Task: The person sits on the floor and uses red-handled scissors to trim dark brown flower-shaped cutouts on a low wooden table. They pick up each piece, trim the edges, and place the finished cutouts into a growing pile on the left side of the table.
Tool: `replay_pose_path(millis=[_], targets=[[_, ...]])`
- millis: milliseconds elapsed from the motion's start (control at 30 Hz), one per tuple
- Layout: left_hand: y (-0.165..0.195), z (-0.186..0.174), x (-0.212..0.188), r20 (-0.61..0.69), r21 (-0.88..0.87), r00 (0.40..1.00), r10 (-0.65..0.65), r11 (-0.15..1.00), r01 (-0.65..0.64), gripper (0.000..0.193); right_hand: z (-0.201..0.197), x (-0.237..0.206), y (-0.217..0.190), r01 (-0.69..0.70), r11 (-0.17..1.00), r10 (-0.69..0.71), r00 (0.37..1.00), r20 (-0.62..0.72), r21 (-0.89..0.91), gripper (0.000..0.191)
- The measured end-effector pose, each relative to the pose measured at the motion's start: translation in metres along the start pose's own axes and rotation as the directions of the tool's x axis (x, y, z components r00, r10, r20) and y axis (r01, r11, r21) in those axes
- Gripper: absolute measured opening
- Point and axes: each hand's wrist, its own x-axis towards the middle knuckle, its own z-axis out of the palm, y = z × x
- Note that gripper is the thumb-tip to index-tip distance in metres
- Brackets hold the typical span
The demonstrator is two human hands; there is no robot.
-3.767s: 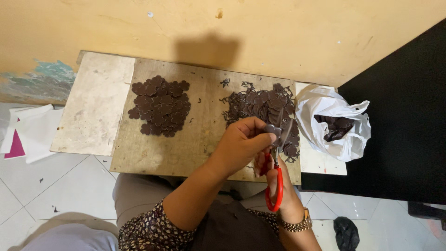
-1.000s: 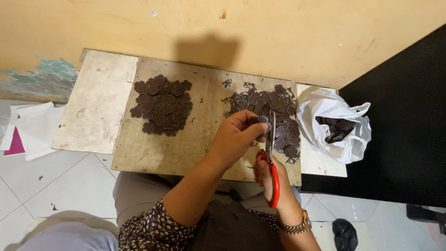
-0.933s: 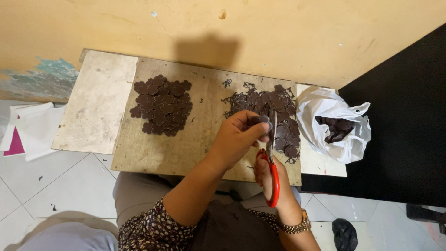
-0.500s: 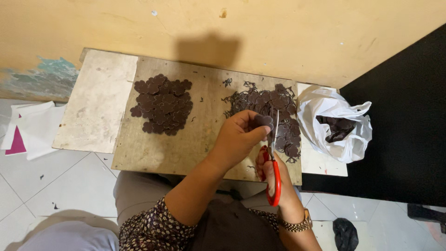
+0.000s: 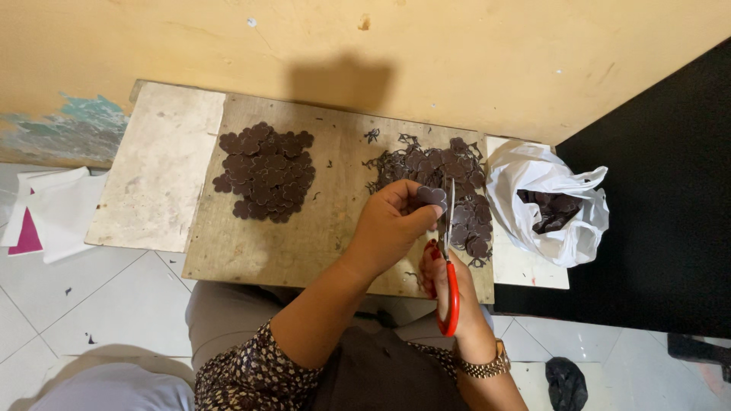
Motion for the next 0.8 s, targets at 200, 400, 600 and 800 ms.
replay_pose_path(millis=[200, 400, 600, 800], targets=[[-0.001, -0.003, 0.002, 0.021, -0.043, 1.0, 0.015, 0.999, -0.014, 0.012, -0.001, 0.0, 0.003, -0.024, 0.999, 0.024, 1.0, -0.002, -0.029, 0.054], [0.002, -0.008, 0.001, 0.005, -0.011, 1.0, -0.001, 1.0, 0.002, 0.011, -0.001, 0.001, 0.009, -0.097, 0.995, 0.097, 0.995, -0.001, -0.022, 0.055], [0.005, -0.007, 0.002, 0.007, -0.004, 1.0, 0.023, 1.0, -0.023, 0.013, 0.004, 0.003, 0.004, -0.023, 0.996, 0.02, 0.999, 0.038, 0.086, 0.054], [0.005, -0.006, -0.001, 0.024, 0.038, 1.0, -0.006, 0.999, 0.005, 0.01, 0.004, 0.002, -0.002, 0.014, 0.999, -0.017, 0.998, 0.054, 0.051, 0.056]])
